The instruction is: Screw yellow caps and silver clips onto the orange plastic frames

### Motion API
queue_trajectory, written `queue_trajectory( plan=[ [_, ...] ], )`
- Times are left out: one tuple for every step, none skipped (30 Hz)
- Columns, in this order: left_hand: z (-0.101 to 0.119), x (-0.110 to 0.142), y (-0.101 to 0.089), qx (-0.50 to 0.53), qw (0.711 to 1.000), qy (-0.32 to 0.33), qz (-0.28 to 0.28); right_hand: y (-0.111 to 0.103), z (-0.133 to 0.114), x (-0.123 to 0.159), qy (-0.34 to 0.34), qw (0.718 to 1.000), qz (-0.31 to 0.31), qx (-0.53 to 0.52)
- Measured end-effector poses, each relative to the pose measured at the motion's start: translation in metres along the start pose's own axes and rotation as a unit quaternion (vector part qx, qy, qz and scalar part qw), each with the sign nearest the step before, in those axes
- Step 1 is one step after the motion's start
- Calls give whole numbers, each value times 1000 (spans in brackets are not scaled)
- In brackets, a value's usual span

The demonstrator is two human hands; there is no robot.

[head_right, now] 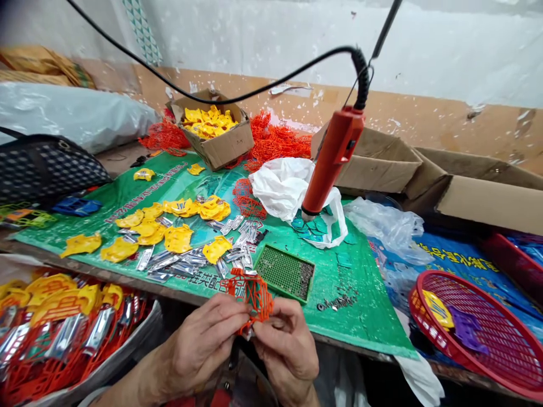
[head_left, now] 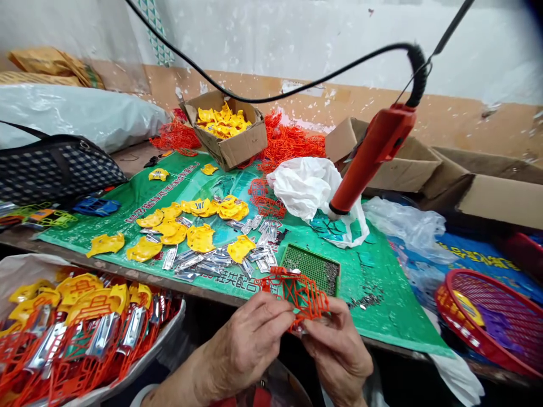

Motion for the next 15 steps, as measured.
queue_trajectory(
  plan=[
    [2,0,0,-1,1000,6,2,0,3,2,32,999,5,-17],
    [3,0,0,-1,1000,11,3,1,6,5,67,997,9,-40],
    [4,0,0,1,1000,15,2,1,9,7,99,993,15,-64],
    [5,0,0,5,1000,15,1,2,11,9,123,989,23,-83],
    [5,0,1,8,1000,15,0,2,13,10,135,986,31,-93],
    [5,0,1,12,1000,14,-1,2,13,11,139,985,41,-93],
    [5,0,1,14,1000,12,-2,2,13,11,141,985,49,-90],
    [4,0,1,15,1000,12,-2,2,14,11,147,983,54,-93],
    [4,0,0,12,1000,12,-1,2,15,12,155,981,58,-101],
    [5,0,0,7,1000,11,0,3,16,12,165,978,60,-113],
    [5,-1,-1,3,1000,11,1,4,17,12,174,975,62,-127],
    [5,-1,-1,-2,1000,11,1,5,17,12,178,972,64,-137],
    [6,-1,-2,-6,1000,10,1,5,17,12,176,972,66,-141],
    [6,-2,-2,-10,1000,10,2,5,17,12,170,973,66,-138],
    [6,-2,-2,-13,1000,9,0,5,16,12,159,976,65,-131]
  ],
)
Point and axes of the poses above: each hand's wrist, its own x-axis away from the middle knuckle, its own y-axis out of the palm, z = x × y, the point moved 6 cm from there along -x, towards the middle knuckle, and after that the axes turned 8 degrees about -z, right-handed, at the moved point
